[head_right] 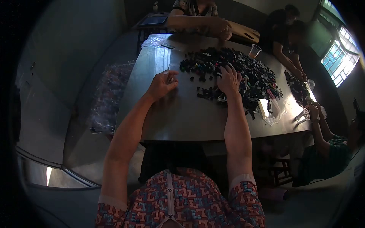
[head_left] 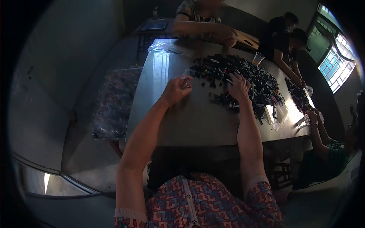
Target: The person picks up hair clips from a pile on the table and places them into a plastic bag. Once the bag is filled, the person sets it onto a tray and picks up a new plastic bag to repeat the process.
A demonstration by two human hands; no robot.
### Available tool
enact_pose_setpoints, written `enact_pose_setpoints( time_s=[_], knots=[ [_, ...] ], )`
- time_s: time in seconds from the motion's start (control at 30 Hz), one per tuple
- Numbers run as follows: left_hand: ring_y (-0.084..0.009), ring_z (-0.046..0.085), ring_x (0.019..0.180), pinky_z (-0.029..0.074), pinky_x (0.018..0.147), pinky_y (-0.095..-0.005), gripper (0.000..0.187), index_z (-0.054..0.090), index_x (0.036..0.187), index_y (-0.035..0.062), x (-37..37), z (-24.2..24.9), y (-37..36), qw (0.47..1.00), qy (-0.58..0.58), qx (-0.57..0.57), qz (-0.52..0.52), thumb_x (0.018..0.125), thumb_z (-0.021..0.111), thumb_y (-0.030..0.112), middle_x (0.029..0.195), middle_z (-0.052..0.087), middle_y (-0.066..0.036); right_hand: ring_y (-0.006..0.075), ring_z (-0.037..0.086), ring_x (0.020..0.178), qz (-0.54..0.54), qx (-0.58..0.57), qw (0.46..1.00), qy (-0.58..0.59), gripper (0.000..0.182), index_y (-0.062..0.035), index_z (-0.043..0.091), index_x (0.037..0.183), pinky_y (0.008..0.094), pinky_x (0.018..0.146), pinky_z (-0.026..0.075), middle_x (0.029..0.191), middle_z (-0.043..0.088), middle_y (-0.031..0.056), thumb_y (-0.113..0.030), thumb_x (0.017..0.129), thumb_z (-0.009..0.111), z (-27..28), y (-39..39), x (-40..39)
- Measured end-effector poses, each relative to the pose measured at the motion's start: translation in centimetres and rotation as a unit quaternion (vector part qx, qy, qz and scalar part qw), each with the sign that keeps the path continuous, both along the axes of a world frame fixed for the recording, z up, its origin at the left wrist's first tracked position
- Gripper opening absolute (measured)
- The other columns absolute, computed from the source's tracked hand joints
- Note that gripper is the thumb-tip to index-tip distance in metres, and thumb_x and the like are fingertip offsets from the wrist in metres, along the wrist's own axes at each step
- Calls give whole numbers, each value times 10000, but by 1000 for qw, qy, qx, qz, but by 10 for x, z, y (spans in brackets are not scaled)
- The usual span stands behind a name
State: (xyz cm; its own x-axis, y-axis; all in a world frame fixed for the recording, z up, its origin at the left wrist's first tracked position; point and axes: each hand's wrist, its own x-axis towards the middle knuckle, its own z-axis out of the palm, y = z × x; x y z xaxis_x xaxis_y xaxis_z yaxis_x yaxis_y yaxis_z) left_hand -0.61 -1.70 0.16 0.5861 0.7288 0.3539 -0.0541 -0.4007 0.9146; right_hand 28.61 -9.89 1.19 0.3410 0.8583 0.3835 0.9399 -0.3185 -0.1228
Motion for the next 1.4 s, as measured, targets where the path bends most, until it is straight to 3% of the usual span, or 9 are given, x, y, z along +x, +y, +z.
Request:
enact_pose_setpoints(
  time_s=[0.03,0.07,0.13,0.23,0.43,0.53,0.77,1.03,1.4],
  knots=[
    [-57,551,798,462,754,-216,383,558,1208,-23,0,0,1,1000,13,14,0,845,667,33,870,605,11,271,404,1326,41,73,996,-22,445,-174,601,1294,448,1093,273,1399,505,82,-271,860,612,5,-2,-7],
    [-57,551,798,462,754,-216,383,558,1208,-23,1,-1,2,1000,13,12,0,845,667,33,870,605,11,271,404,1326,41,71,996,-22,445,-174,601,1294,448,1093,273,1399,505,82,-271,860,612,8,-1,-14],
    [-60,551,803,464,761,-216,377,558,1202,-21,1,-5,6,1000,6,17,-20,843,668,23,882,605,7,266,507,1167,109,93,990,9,328,-143,701,1116,428,1008,333,1188,638,48,-235,802,674,10,3,-26],
    [-60,553,813,467,766,-216,384,556,1208,-19,1,-7,6,1000,4,15,-14,843,669,20,894,605,6,267,532,1106,142,83,986,26,259,-144,721,1041,414,960,354,1085,671,32,-232,802,673,9,4,-43],
    [-72,588,823,476,781,-239,369,595,1165,23,2,-8,8,1000,5,16,-7,809,691,35,891,650,-3,271,576,1036,176,20,980,89,248,-166,723,1032,417,929,388,991,690,43,-237,800,673,8,6,-32],
    [-57,556,826,473,765,-222,387,563,1208,-14,1,-8,10,999,29,27,-16,837,671,5,926,621,1,275,589,1022,169,15,980,108,251,-159,717,1028,425,915,406,954,694,46,-245,797,671,9,6,-31],
    [-54,559,841,474,784,-226,386,575,1201,9,1,-5,4,1000,3,5,-14,830,678,0,918,619,10,278,583,1044,133,7,987,88,277,-135,698,1014,436,939,399,969,689,69,-271,773,677,4,11,-33],
    [-52,553,847,467,780,-218,375,589,1188,31,6,-17,12,999,-36,14,-38,826,683,-3,926,603,24,289,655,842,181,64,976,101,226,-112,729,922,413,780,494,840,701,81,-238,748,659,12,5,-39],
    [-24,541,769,455,715,-202,315,603,1112,14,6,-12,6,998,-51,13,-28,806,679,1,830,595,45,264,682,836,165,86,974,131,203,-125,747,927,386,773,526,889,716,89,-230,777,658,11,6,-21]
  ],
)
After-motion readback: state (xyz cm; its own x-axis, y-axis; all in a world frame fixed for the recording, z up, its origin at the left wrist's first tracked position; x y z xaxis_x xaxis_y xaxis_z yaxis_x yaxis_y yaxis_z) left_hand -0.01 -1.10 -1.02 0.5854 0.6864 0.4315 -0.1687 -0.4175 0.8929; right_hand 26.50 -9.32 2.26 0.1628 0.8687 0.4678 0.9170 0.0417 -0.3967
